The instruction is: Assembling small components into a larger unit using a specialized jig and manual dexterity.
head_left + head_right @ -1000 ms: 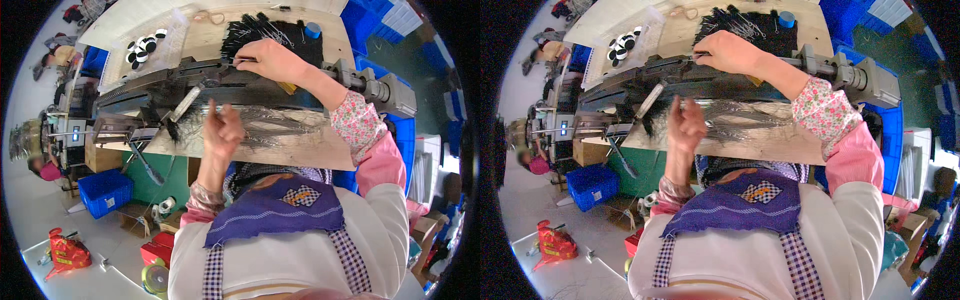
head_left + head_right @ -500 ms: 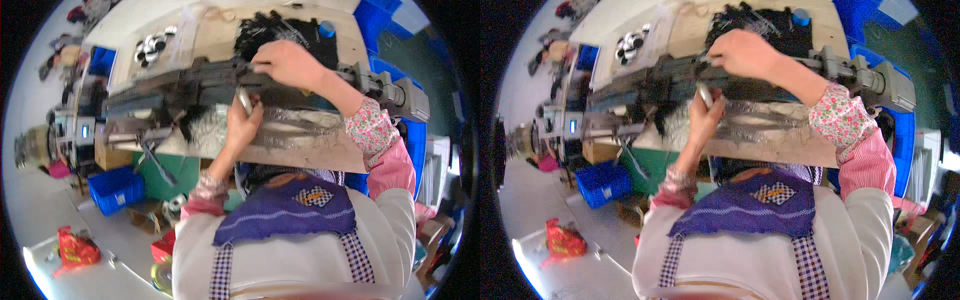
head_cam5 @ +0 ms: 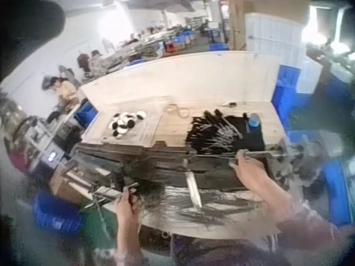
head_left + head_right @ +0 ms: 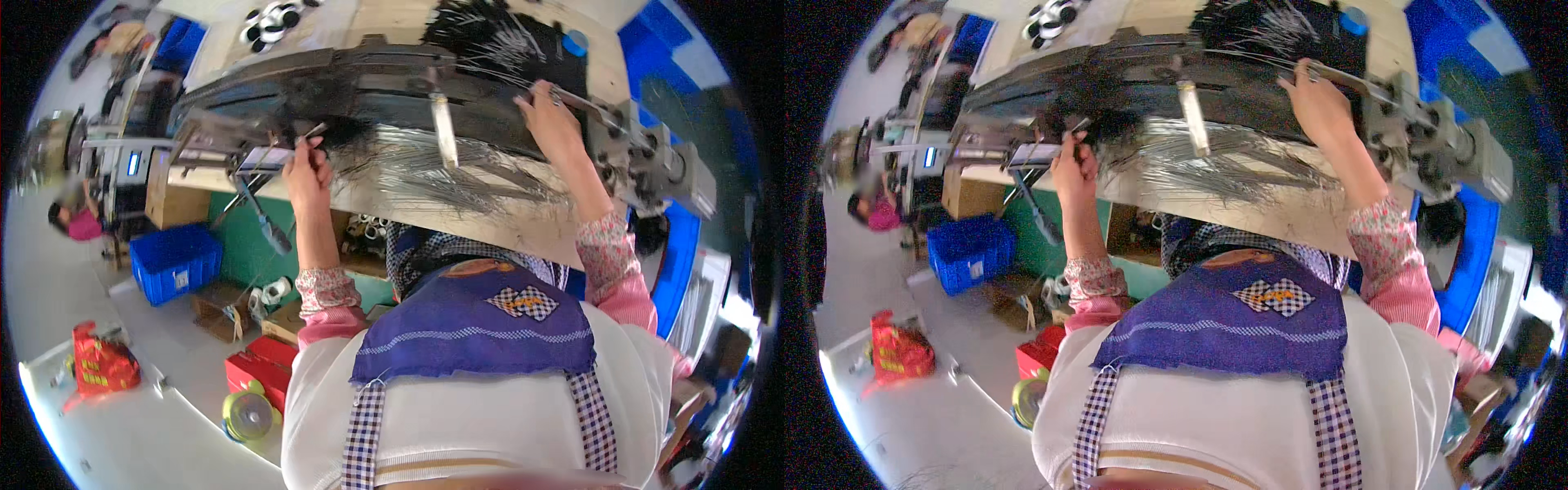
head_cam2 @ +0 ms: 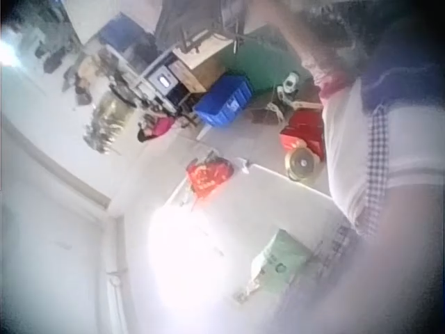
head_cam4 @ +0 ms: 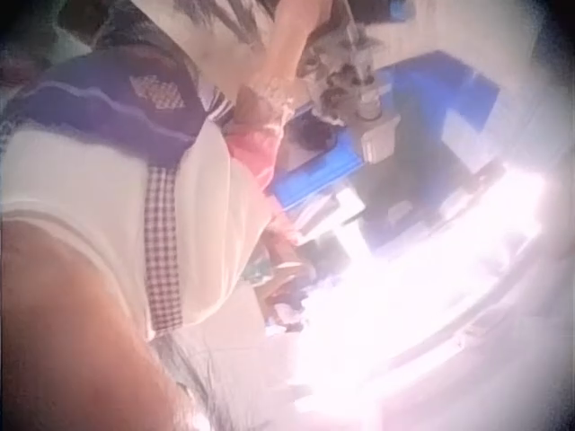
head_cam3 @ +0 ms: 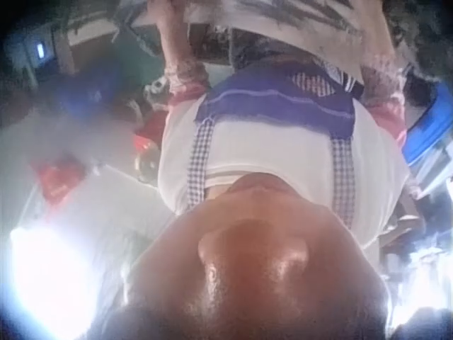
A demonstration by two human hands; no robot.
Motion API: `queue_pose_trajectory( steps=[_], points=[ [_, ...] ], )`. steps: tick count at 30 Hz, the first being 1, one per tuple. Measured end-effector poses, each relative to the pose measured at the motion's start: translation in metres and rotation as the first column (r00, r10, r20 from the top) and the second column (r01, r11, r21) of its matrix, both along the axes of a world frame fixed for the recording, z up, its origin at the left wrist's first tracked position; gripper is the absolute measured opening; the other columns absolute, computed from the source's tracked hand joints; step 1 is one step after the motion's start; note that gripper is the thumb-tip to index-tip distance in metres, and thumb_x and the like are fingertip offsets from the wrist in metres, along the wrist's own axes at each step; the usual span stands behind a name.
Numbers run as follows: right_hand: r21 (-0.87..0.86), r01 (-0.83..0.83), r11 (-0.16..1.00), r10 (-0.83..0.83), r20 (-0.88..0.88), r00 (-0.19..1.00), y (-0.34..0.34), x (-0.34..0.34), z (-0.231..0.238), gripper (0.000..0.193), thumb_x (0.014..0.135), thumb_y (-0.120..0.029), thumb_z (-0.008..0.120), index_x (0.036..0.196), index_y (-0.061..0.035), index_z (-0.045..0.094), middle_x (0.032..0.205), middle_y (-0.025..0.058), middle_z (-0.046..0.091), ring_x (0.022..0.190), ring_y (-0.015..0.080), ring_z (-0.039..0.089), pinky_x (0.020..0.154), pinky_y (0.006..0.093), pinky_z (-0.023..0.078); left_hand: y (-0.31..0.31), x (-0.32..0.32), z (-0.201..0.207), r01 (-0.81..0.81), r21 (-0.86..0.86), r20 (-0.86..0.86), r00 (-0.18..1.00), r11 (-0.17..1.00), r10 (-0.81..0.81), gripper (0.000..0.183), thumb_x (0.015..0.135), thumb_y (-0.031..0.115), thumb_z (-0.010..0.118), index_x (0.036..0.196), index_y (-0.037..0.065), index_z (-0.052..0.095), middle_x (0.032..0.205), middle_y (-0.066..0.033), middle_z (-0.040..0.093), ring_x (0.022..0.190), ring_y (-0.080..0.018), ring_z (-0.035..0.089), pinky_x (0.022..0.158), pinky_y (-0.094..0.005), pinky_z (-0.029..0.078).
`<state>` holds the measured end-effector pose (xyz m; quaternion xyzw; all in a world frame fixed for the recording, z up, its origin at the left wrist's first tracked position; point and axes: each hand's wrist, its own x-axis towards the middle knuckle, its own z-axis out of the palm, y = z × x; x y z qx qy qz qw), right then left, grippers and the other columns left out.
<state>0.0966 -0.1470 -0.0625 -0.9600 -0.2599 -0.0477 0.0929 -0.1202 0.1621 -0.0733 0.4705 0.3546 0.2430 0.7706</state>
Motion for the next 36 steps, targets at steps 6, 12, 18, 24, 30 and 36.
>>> queue_pose_trajectory(
  steps=[6, 12, 18, 24, 30, 36],
  points=[
    [0.079, 0.005, 0.997, 0.009, -0.175, 0.985, -0.011, -0.005, 0.008, 0.059, 0.087, -0.052, 0.055, 0.094, 0.0065, 0.060, 0.082, 0.0254, 0.063, 0.078, 0.0423, 0.062, 0.071, 0.0477, 0.050, -0.091, 0.032, 0.025, -0.188, 0.282, 0.335, 0.938, 0.941, 0.087, 0.023, 0.099, 0.023, 0.046, 0.083, 0.007, 0.050, 0.057, 0.0060, 0.037, 0.044, -0.0035, 0.028, 0.037, -0.0200, 0.022],
    [0.361, -0.223, 0.905, 0.226, 0.034, 0.974, -0.023, -0.015, -0.002, 0.022, 0.089, -0.015, 0.046, 0.105, -0.0029, 0.055, 0.096, 0.0199, 0.061, 0.089, 0.0401, 0.061, 0.075, 0.0459, 0.051, -0.194, 0.114, 0.095, 0.878, -0.045, 0.304, 0.466, 0.476, -0.831, 0.028, 0.098, 0.029, 0.049, 0.081, 0.007, 0.051, 0.055, 0.0067, 0.031, 0.041, -0.0045, 0.029, 0.036, -0.0217, 0.020],
    [0.079, -0.421, 0.904, 0.416, 0.075, 0.906, -0.033, -0.019, 0.019, 0.016, 0.081, -0.008, 0.053, 0.095, -0.0022, 0.057, 0.095, 0.0144, 0.058, 0.091, 0.0308, 0.060, 0.073, 0.0390, 0.052, -0.189, 0.140, 0.058, 0.755, -0.276, 0.255, 0.654, 0.594, -0.713, 0.026, 0.097, 0.029, 0.051, 0.082, 0.008, 0.052, 0.055, 0.0069, 0.034, 0.040, -0.0056, 0.031, 0.037, -0.0209, 0.022],
    [0.004, -0.480, 0.877, 0.476, 0.137, 0.869, -0.038, -0.010, 0.024, 0.012, 0.078, -0.005, 0.052, 0.089, -0.0005, 0.054, 0.088, 0.0137, 0.055, 0.086, 0.0291, 0.059, 0.067, 0.0387, 0.052, -0.186, 0.134, 0.051, 0.436, -0.067, 0.264, 0.875, 0.897, -0.406, 0.030, 0.098, 0.033, 0.048, 0.081, 0.008, 0.050, 0.056, 0.0057, 0.034, 0.040, -0.0061, 0.032, 0.037, -0.0226, 0.022],
    [-0.037, -0.504, 0.863, 0.505, 0.073, 0.860, -0.048, -0.042, 0.104, 0.018, 0.076, -0.007, 0.055, 0.092, -0.0016, 0.050, 0.071, 0.0098, 0.058, 0.070, 0.0238, 0.062, 0.057, 0.0349, 0.051, -0.180, 0.129, 0.047, 0.415, -0.065, 0.221, 0.893, 0.907, -0.393, 0.029, 0.098, 0.033, 0.050, 0.083, 0.008, 0.052, 0.057, 0.0047, 0.035, 0.043, -0.0065, 0.031, 0.040, -0.0228, 0.025],
    [0.105, -0.528, 0.842, 0.531, 0.007, 0.848, 0.021, 0.036, 0.108, 0.016, 0.084, -0.008, 0.053, 0.097, -0.0036, 0.062, 0.085, 0.0157, 0.065, 0.078, 0.0329, 0.064, 0.067, 0.0420, 0.049, -0.179, 0.129, 0.052, 0.453, -0.045, 0.210, 0.876, 0.890, -0.435, 0.028, 0.098, 0.031, 0.049, 0.084, 0.007, 0.054, 0.054, 0.0042, 0.035, 0.042, -0.0074, 0.030, 0.040, -0.0232, 0.025]
  ],
)
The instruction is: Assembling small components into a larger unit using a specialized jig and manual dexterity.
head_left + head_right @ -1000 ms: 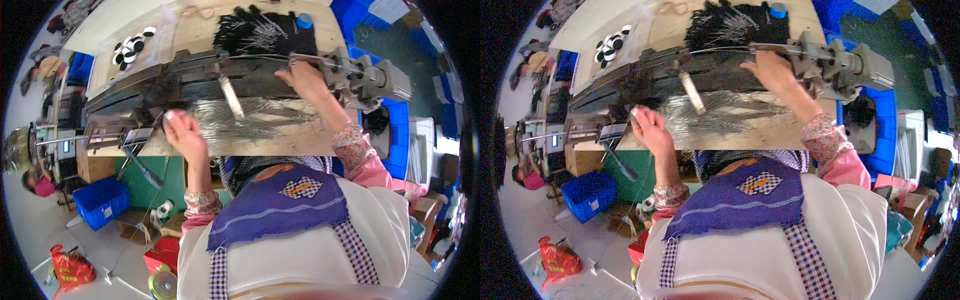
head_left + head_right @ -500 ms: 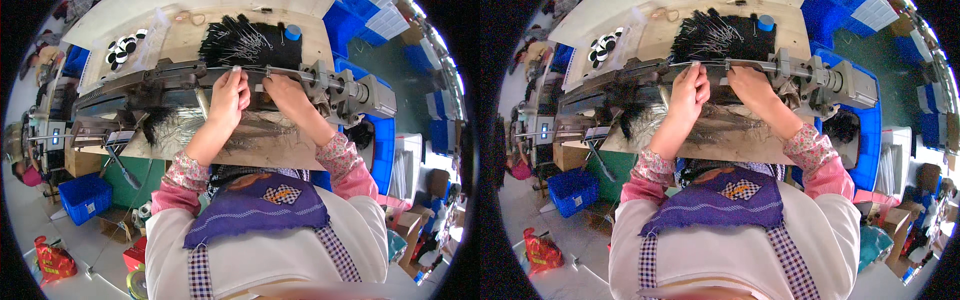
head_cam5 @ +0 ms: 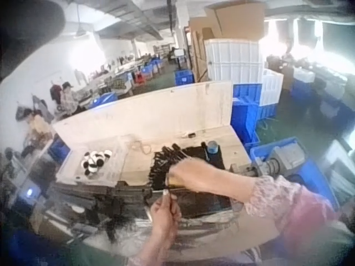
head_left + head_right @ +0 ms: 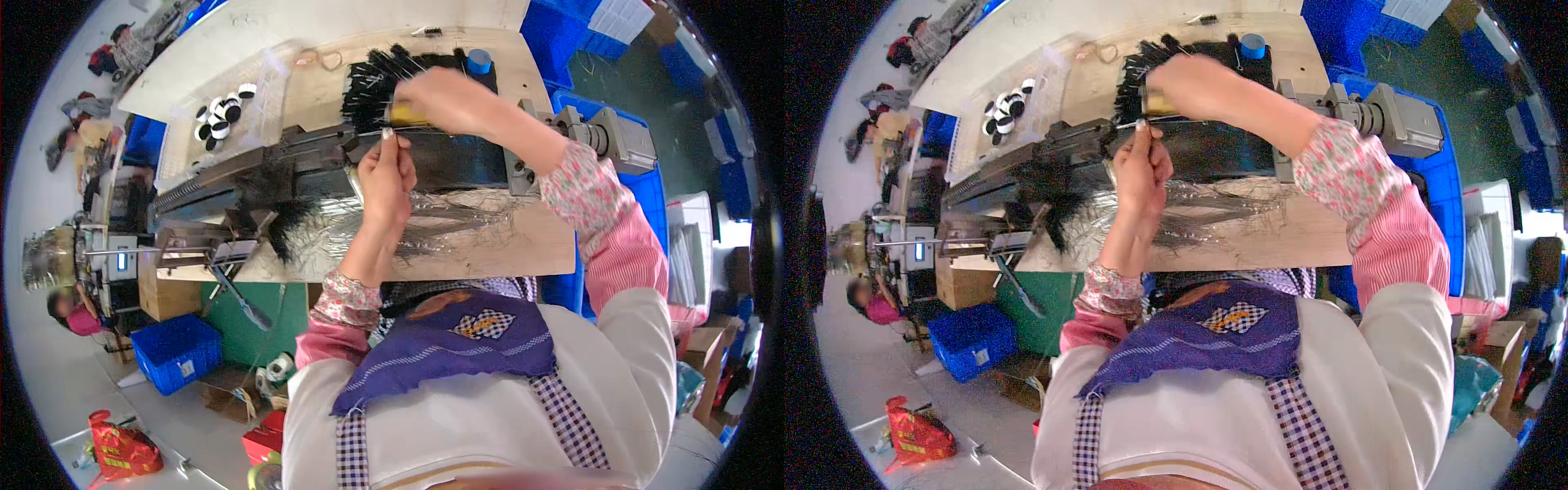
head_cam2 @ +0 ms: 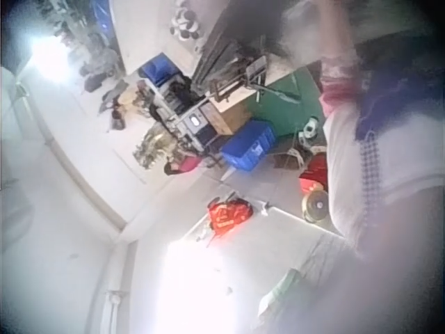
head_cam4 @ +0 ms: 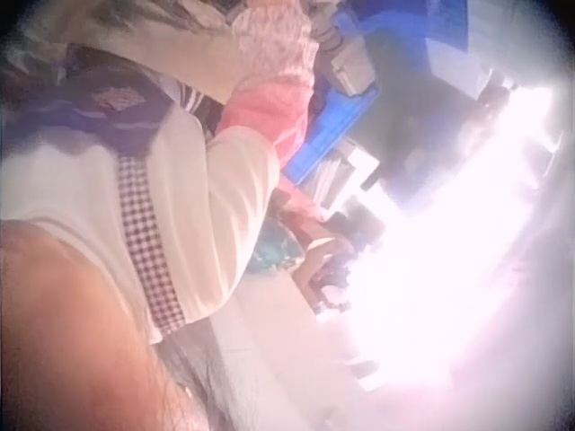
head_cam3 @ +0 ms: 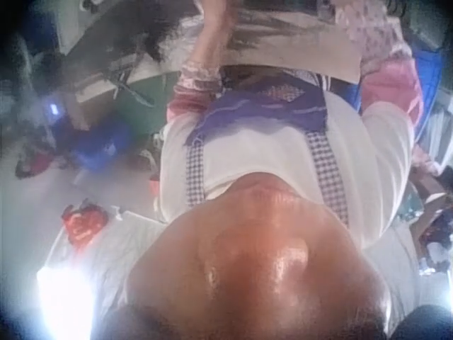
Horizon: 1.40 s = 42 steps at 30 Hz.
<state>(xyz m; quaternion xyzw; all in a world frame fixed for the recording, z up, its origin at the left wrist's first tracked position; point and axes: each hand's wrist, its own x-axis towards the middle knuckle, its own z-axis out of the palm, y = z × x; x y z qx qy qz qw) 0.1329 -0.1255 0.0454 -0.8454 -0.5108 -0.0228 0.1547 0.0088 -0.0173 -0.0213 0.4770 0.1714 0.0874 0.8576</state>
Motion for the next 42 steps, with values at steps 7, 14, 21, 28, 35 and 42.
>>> queue_pose_trajectory(
  steps=[7, 14, 21, 28, 35, 42],
  points=[
    [0.099, -0.059, 0.993, 0.109, -0.637, 0.763, 0.002, -0.002, 0.007, 0.028, 0.088, -0.009, 0.054, 0.109, 0.0071, 0.060, 0.084, 0.0103, 0.065, 0.066, 0.0137, 0.061, 0.062, 0.0279, 0.053, -0.003, -0.003, 0.007, -0.067, -0.099, -0.003, 0.998, 0.993, 0.067, 0.026, 0.098, 0.029, 0.050, 0.084, 0.008, 0.053, 0.052, 0.0034, 0.034, 0.041, -0.0080, 0.029, 0.039, -0.0246, 0.024],
    [0.034, 0.066, 0.997, -0.001, -0.880, 0.474, 0.007, 0.020, 0.000, 0.030, 0.092, -0.016, 0.056, 0.118, 0.0004, 0.058, 0.088, 0.0088, 0.064, 0.072, 0.0139, 0.062, 0.062, 0.0281, 0.053, 0.003, 0.003, -0.005, 0.201, -0.012, 0.073, 0.977, 0.980, -0.199, 0.060, 0.096, 0.058, 0.031, 0.113, 0.004, 0.052, 0.094, -0.0120, 0.062, 0.086, -0.0237, 0.063, 0.075, -0.0363, 0.051],
    [0.008, -0.025, 1.000, 0.026, -0.110, 0.994, -0.008, 0.017, 0.017, 0.036, 0.094, -0.031, 0.049, 0.123, -0.0109, 0.056, 0.105, 0.0209, 0.059, 0.092, 0.0345, 0.059, 0.082, 0.0403, 0.048, 0.016, 0.000, 0.021, 0.241, -0.770, 0.271, 0.962, 0.592, -0.039, 0.089, 0.092, 0.063, 0.029, 0.135, -0.014, 0.020, 0.141, -0.0331, 0.025, 0.135, -0.0433, 0.024, 0.113, -0.0497, 0.026],
    [0.353, -0.211, 0.912, 0.167, 0.150, 0.974, 0.006, -0.049, -0.013, 0.032, 0.070, -0.012, 0.061, 0.102, -0.0062, 0.060, 0.085, 0.0110, 0.053, 0.086, 0.0315, 0.058, 0.076, 0.0416, 0.049, 0.009, -0.007, 0.022, 0.219, -0.684, 0.254, 0.966, 0.696, -0.053, 0.072, 0.095, 0.060, 0.029, 0.127, -0.004, 0.041, 0.126, -0.0171, 0.048, 0.123, -0.0278, 0.044, 0.105, -0.0385, 0.036],
    [0.301, -0.074, 0.951, 0.120, -0.137, 0.983, -0.001, -0.014, 0.004, 0.016, 0.078, -0.015, 0.064, 0.091, -0.0080, 0.069, 0.081, 0.0092, 0.060, 0.080, 0.0288, 0.060, 0.071, 0.0394, 0.049, 0.009, -0.018, 0.023, 0.084, -0.617, 0.245, 0.965, 0.782, 0.090, 0.073, 0.095, 0.057, 0.033, 0.127, -0.009, 0.038, 0.132, -0.0205, 0.045, 0.127, -0.0309, 0.041, 0.112, -0.0420, 0.028],
    [0.239, -0.104, 0.966, 0.124, -0.074, 0.989, 0.007, -0.015, 0.008, 0.016, 0.077, -0.014, 0.063, 0.091, -0.0089, 0.070, 0.080, 0.0084, 0.060, 0.080, 0.0288, 0.061, 0.077, 0.0396, 0.044, 0.016, -0.018, 0.028, 0.071, -0.601, 0.211, 0.975, 0.796, 0.073, 0.070, 0.096, 0.054, 0.034, 0.125, -0.010, 0.038, 0.128, -0.0234, 0.046, 0.126, -0.0320, 0.042, 0.113, -0.0420, 0.028]
  ],
)
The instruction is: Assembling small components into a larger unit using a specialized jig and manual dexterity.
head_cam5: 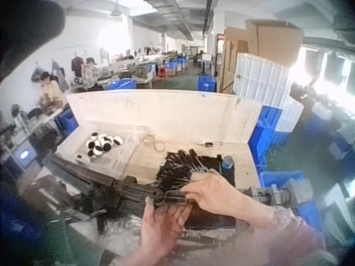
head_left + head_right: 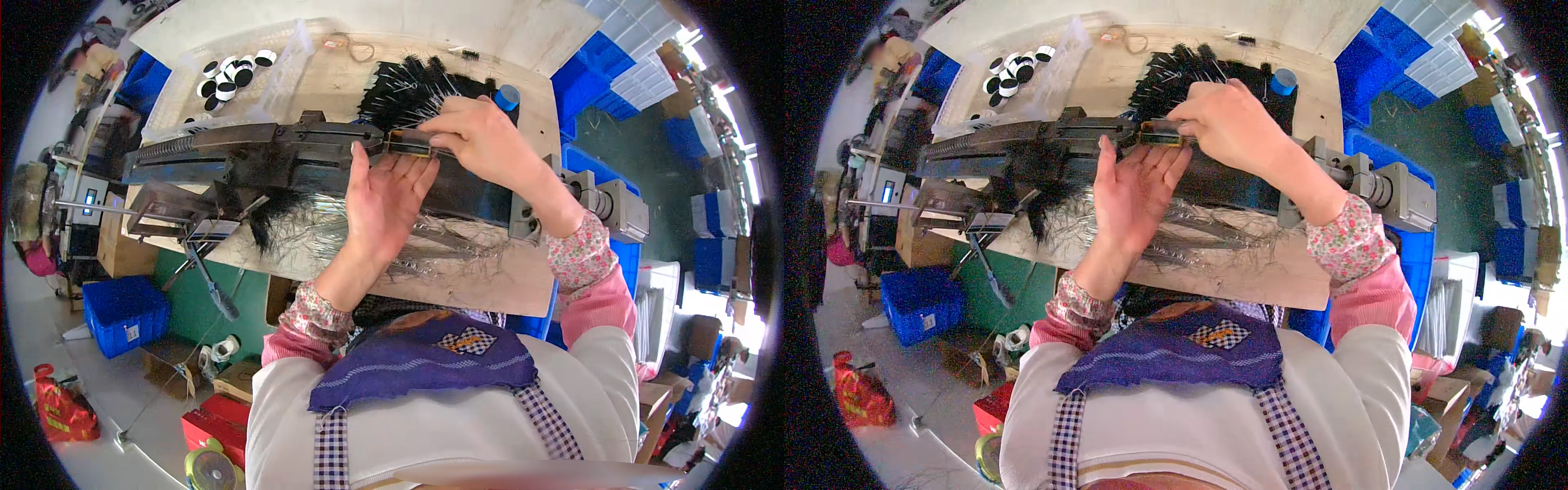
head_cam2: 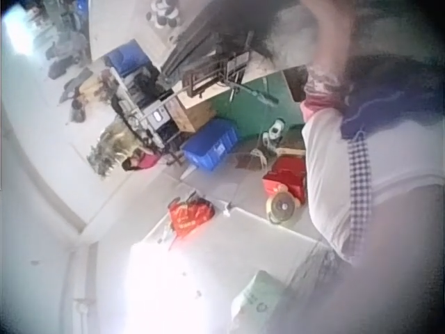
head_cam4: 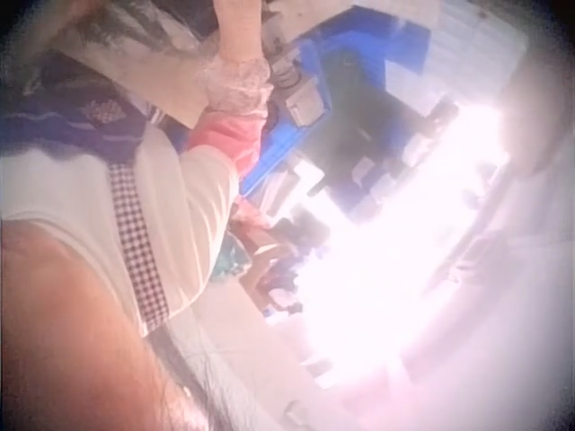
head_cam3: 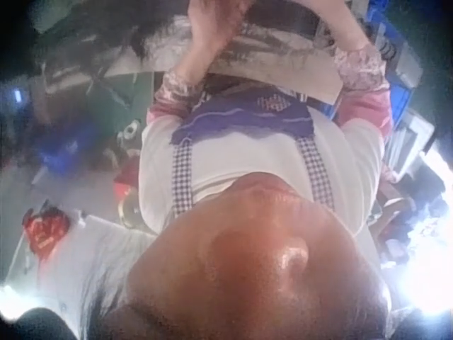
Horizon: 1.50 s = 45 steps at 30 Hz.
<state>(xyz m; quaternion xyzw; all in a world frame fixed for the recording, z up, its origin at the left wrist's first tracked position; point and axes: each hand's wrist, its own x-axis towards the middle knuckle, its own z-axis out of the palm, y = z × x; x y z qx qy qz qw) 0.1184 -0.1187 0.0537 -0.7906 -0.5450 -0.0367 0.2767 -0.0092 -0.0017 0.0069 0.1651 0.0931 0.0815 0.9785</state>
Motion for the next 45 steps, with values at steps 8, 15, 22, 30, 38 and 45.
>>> queue_pose_trajectory(
  steps=[8, 15, 22, 30, 38, 45],
  points=[
    [-0.019, 0.017, 1.000, -0.014, 0.145, 0.989, -0.008, 0.004, -0.002, 0.019, 0.076, -0.016, 0.064, 0.093, -0.0108, 0.071, 0.081, 0.0070, 0.060, 0.085, 0.0257, 0.061, 0.078, 0.0402, 0.044, 0.001, 0.004, 0.000, 0.024, -0.015, 0.020, 1.000, 1.000, -0.023, 0.070, 0.096, 0.053, 0.034, 0.124, -0.012, 0.039, 0.128, -0.0251, 0.046, 0.126, -0.0337, 0.041, 0.112, -0.0423, 0.030],
    [0.077, -0.097, 0.992, 0.065, 0.344, 0.937, 0.001, -0.033, -0.004, 0.017, 0.080, -0.017, 0.059, 0.093, -0.0061, 0.061, 0.078, 0.0072, 0.061, 0.081, 0.0269, 0.063, 0.073, 0.0398, 0.048, 0.019, 0.013, -0.047, 0.411, -0.203, 0.623, 0.755, 0.889, -0.207, 0.069, 0.095, 0.057, 0.034, 0.120, -0.007, 0.041, 0.121, -0.0175, 0.049, 0.122, -0.0282, 0.044, 0.109, -0.0414, 0.032],
    [-0.084, 0.252, 0.964, -0.228, 0.222, 0.948, 0.003, -0.043, 0.008, 0.016, 0.079, -0.011, 0.057, 0.089, 0.0007, 0.056, 0.070, 0.0202, 0.064, 0.067, 0.0370, 0.065, 0.056, 0.0436, 0.052, 0.002, -0.006, 0.004, -0.008, 0.055, 0.008, 1.000, 0.998, 0.008, 0.063, 0.095, 0.055, 0.038, 0.106, -0.007, 0.039, 0.119, -0.0201, 0.044, 0.120, -0.0319, 0.043, 0.110, -0.0435, 0.030],
    [-0.146, 0.147, 0.978, -0.089, 0.344, 0.935, 0.012, -0.050, -0.002, 0.017, 0.077, -0.008, 0.056, 0.089, 0.0032, 0.052, 0.062, 0.0159, 0.061, 0.063, 0.0327, 0.065, 0.053, 0.0397, 0.051, 0.010, -0.003, 0.010, 0.053, 0.052, -0.054, 0.997, 0.997, -0.050, 0.066, 0.098, 0.047, 0.033, 0.130, -0.010, 0.038, 0.135, -0.0214, 0.044, 0.128, -0.0321, 0.040, 0.109, -0.0423, 0.030],
    [0.016, 0.151, 0.988, -0.152, 0.085, 0.985, -0.031, -0.075, -0.027, 0.024, 0.081, -0.011, 0.054, 0.102, 0.0001, 0.057, 0.080, 0.0166, 0.066, 0.075, 0.0355, 0.067, 0.062, 0.0461, 0.054, -0.008, -0.004, -0.018, -0.058, 0.243, -0.133, 0.987, 0.968, 0.093, 0.036, 0.097, 0.032, 0.046, 0.111, 0.000, 0.051, 0.120, -0.0126, 0.054, 0.117, -0.0271, 0.048, 0.107, -0.0424, 0.033],
    [-0.428, 0.090, 0.899, -0.069, 0.063, 0.996, -0.069, -0.088, -0.133, 0.021, 0.081, -0.013, 0.054, 0.099, -0.0030, 0.059, 0.082, 0.0148, 0.065, 0.073, 0.0350, 0.066, 0.062, 0.0451, 0.054, -0.043, -0.007, -0.047, 0.034, 0.158, -0.290, 0.957, 0.987, 0.013, 0.025, 0.094, 0.022, 0.055, 0.111, 0.005, 0.056, 0.112, -0.0056, 0.059, 0.113, -0.0191, 0.053, 0.101, -0.0369, 0.040]
  ],
)
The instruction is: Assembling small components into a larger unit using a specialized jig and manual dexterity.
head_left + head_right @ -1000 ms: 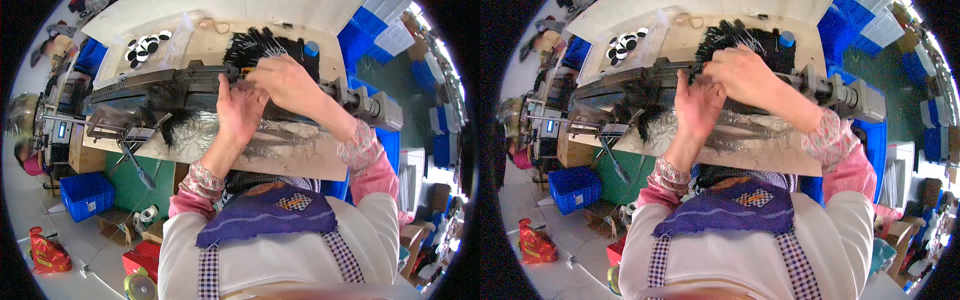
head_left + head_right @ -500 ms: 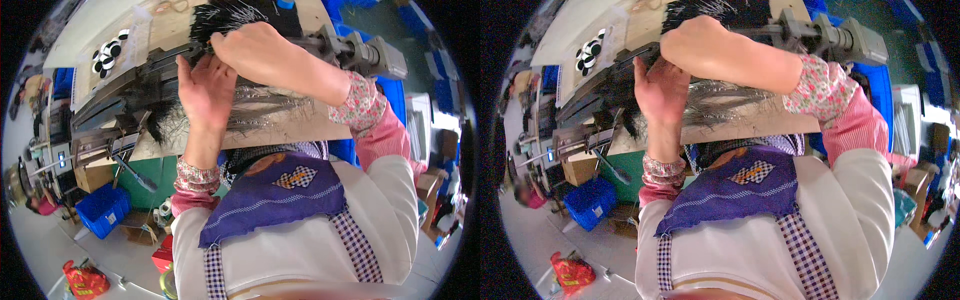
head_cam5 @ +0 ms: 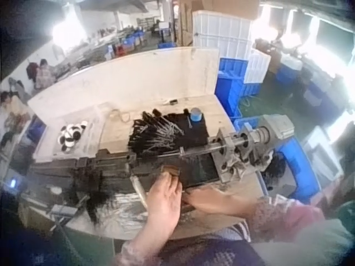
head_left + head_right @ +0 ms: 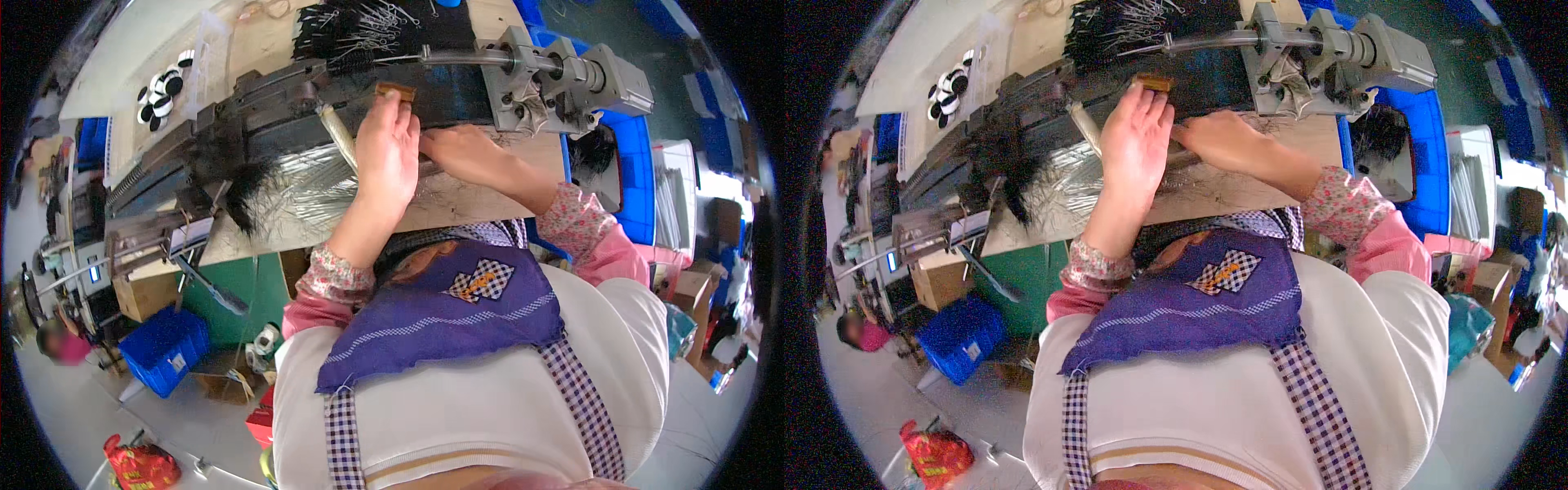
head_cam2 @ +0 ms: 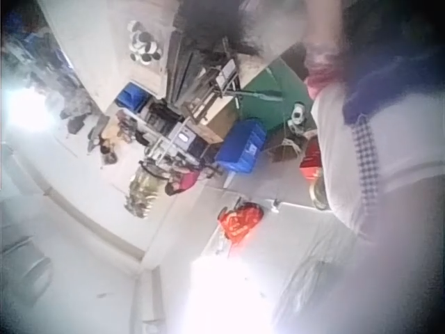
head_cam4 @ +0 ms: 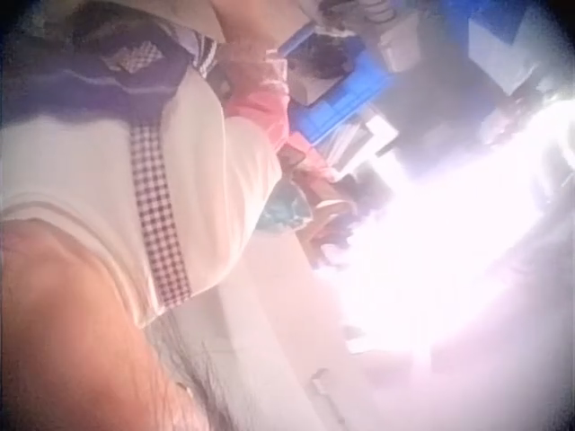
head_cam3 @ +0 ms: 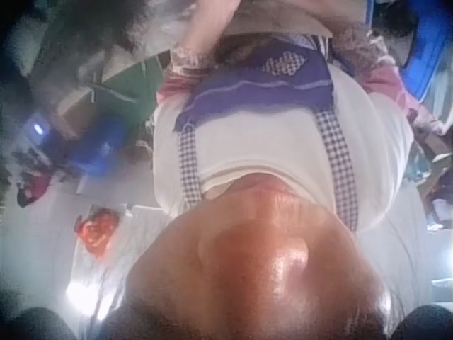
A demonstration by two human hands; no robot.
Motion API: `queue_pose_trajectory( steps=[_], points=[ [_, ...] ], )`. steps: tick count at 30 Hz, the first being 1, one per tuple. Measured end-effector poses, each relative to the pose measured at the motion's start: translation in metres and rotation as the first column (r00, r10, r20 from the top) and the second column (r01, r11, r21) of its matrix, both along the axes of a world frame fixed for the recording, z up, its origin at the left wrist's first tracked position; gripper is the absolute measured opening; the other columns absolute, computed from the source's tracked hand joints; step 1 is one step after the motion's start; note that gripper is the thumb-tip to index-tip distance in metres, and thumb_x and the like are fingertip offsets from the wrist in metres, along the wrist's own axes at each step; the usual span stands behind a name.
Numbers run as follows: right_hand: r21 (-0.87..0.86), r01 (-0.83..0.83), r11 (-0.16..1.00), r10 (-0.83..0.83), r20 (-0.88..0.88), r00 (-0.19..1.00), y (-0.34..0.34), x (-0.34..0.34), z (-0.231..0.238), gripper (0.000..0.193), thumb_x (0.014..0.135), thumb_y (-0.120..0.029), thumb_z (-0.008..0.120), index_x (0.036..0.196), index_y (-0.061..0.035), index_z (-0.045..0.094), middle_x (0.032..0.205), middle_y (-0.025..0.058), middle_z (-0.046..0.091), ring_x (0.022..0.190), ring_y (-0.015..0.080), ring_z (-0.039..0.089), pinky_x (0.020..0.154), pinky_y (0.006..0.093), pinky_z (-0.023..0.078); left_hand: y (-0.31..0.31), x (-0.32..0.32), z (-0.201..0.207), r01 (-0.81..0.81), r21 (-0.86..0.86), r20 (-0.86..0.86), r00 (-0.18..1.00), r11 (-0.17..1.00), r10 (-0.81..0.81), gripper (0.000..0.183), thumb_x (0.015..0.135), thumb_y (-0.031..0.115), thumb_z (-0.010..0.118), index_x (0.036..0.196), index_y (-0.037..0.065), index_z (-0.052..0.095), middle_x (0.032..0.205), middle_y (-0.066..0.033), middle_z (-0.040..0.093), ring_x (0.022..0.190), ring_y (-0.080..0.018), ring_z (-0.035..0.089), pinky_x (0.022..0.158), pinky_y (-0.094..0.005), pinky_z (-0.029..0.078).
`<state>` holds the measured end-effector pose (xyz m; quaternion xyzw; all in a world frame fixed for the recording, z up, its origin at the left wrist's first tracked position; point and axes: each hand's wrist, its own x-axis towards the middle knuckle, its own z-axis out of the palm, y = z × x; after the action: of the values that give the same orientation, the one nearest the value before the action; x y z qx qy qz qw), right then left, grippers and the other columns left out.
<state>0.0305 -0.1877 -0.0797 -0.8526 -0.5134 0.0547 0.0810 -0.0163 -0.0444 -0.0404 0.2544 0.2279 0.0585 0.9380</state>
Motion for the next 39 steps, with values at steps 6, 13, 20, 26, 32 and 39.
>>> queue_pose_trajectory(
  steps=[6, 13, 20, 26, 32, 39],
  points=[
    [0.031, 0.022, 0.999, -0.016, -0.164, 0.986, -0.003, 0.005, -0.003, 0.026, 0.081, -0.019, 0.060, 0.101, -0.0025, 0.056, 0.091, 0.0156, 0.063, 0.081, 0.0311, 0.065, 0.069, 0.0413, 0.053, 0.064, -0.113, 0.015, -0.030, 0.829, 0.214, 0.939, 0.558, -0.268, 0.048, 0.091, 0.013, 0.050, 0.133, -0.007, 0.042, 0.128, -0.0269, 0.052, 0.126, -0.0407, 0.043, 0.111, -0.0473, 0.028],
    [0.419, 0.214, 0.882, -0.061, -0.350, 0.935, -0.023, -0.006, 0.029, 0.018, 0.086, -0.016, 0.058, 0.098, -0.0032, 0.053, 0.088, 0.0151, 0.063, 0.079, 0.0338, 0.065, 0.067, 0.0403, 0.052, 0.272, -0.284, -0.039, 0.893, 0.327, 0.066, 0.304, -0.308, 0.950, 0.086, 0.080, 0.042, 0.065, 0.147, 0.010, 0.022, 0.145, -0.0251, 0.031, 0.122, -0.0364, 0.048, 0.099, -0.0575, 0.035],
    [0.624, 0.659, 0.420, -0.309, -0.585, 0.750, -0.057, 0.001, 0.070, 0.014, 0.092, -0.011, 0.058, 0.102, -0.0014, 0.056, 0.086, 0.0016, 0.056, 0.076, 0.0073, 0.050, 0.068, 0.0217, 0.043, 0.217, -0.245, -0.038, 0.662, 0.731, -0.156, 0.396, -0.164, 0.905, 0.076, 0.083, 0.029, 0.066, 0.144, 0.007, 0.027, 0.098, -0.0267, 0.065, 0.090, -0.0415, 0.064, 0.078, -0.0489, 0.050],
    [0.706, 0.452, 0.546, -0.081, -0.492, 0.867, -0.030, 0.001, 0.120, 0.013, 0.092, -0.013, 0.058, 0.102, -0.0035, 0.059, 0.079, -0.0014, 0.055, 0.068, 0.0036, 0.046, 0.061, 0.0185, 0.040, 0.077, -0.116, 0.047, -0.259, 0.936, 0.257, 0.966, -0.237, -0.038, 0.063, 0.087, 0.020, 0.062, 0.138, -0.005, 0.034, 0.144, -0.0210, 0.037, 0.137, -0.0344, 0.028, 0.112, -0.0422, 0.020],
    [0.647, 0.238, 0.724, 0.107, -0.446, 0.888, 0.035, -0.005, 0.171, 0.013, 0.089, -0.010, 0.056, 0.095, 0.0002, 0.063, 0.082, 0.0117, 0.062, 0.071, 0.0204, 0.060, 0.063, 0.0319, 0.049, 0.044, -0.086, 0.071, 0.118, 0.958, -0.015, 0.930, 0.261, -0.366, 0.030, 0.100, 0.028, 0.042, 0.101, 0.001, 0.056, 0.086, -0.0062, 0.062, 0.078, -0.0128, 0.059, 0.069, -0.0254, 0.047],
    [0.546, -0.118, 0.830, 0.008, 0.199, 0.980, 0.002, 0.071, 0.109, 0.015, 0.086, -0.008, 0.058, 0.099, -0.0026, 0.062, 0.087, 0.0087, 0.061, 0.080, 0.0227, 0.062, 0.070, 0.0320, 0.050, 0.040, -0.077, 0.020, 0.065, 0.845, -0.035, 0.997, 0.531, -0.067, 0.025, 0.101, 0.024, 0.041, 0.095, 0.004, 0.055, 0.084, -0.0009, 0.053, 0.065, -0.0087, 0.051, 0.060, -0.0242, 0.044]
  ],
)
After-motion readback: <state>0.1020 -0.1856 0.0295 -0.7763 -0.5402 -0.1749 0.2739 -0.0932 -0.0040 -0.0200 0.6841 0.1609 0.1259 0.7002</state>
